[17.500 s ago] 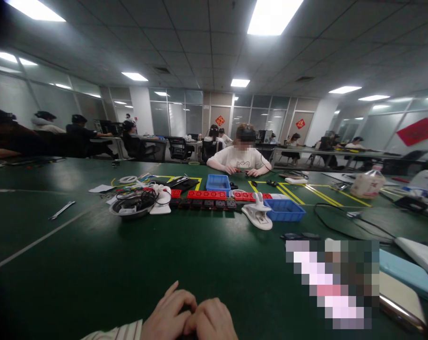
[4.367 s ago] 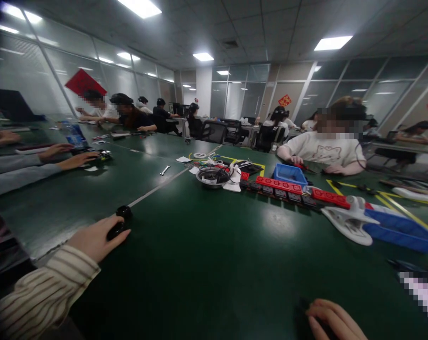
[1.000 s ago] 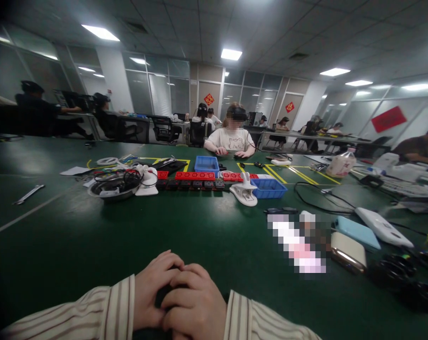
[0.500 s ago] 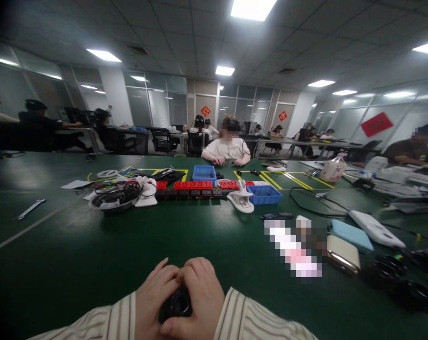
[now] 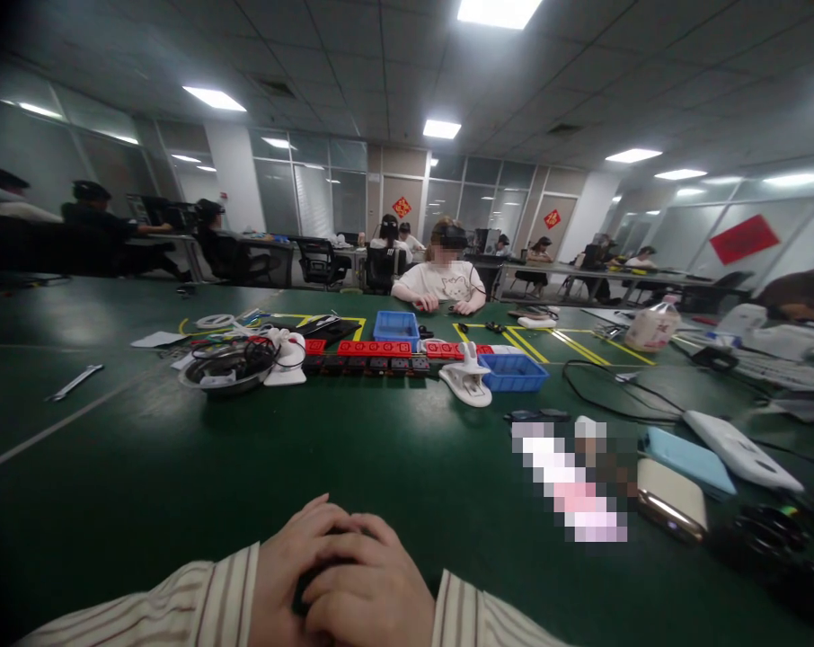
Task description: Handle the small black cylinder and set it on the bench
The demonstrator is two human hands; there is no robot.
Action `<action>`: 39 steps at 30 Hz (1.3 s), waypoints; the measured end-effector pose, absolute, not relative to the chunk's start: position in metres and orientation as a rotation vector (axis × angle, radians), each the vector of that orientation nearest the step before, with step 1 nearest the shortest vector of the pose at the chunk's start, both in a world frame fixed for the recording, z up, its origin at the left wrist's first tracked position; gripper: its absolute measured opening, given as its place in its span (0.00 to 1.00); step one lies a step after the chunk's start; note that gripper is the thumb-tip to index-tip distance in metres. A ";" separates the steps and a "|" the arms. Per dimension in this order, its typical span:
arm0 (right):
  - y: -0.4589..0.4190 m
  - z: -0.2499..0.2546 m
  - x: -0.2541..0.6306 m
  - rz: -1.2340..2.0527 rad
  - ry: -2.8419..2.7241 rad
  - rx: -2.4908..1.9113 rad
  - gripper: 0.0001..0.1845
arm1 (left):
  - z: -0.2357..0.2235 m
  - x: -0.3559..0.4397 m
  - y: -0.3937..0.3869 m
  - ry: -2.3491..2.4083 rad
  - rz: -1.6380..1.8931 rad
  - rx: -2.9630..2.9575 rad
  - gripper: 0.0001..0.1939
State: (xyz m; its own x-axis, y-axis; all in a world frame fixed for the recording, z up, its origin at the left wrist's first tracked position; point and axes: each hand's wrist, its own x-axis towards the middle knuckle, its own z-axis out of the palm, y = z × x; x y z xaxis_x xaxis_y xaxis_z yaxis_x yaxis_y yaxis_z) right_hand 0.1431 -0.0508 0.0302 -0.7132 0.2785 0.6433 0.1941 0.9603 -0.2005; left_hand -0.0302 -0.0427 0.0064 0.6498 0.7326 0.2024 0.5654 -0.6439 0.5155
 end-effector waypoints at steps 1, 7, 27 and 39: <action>-0.049 0.030 0.145 0.117 -2.390 -0.309 0.07 | 0.004 -0.032 -0.041 1.008 0.552 2.465 0.29; -0.039 0.016 0.142 0.125 -2.164 -0.463 0.19 | -0.009 -0.040 -0.037 0.947 0.538 2.539 0.36; -0.050 0.015 0.137 0.274 -2.201 -0.413 0.13 | 0.010 -0.036 -0.037 0.960 0.537 2.530 0.23; -0.046 0.016 0.141 0.349 -2.074 -0.640 0.32 | -0.008 -0.034 -0.041 1.121 0.716 2.561 0.37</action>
State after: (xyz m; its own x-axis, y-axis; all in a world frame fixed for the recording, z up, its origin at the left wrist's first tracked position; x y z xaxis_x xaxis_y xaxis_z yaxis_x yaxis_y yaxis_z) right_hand 0.1411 -0.0462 0.0158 -0.4527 0.5647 0.6900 0.3077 0.8253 -0.4736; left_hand -0.0343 -0.0415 -0.0085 0.5820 0.7410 0.3348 0.6157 -0.6706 0.4138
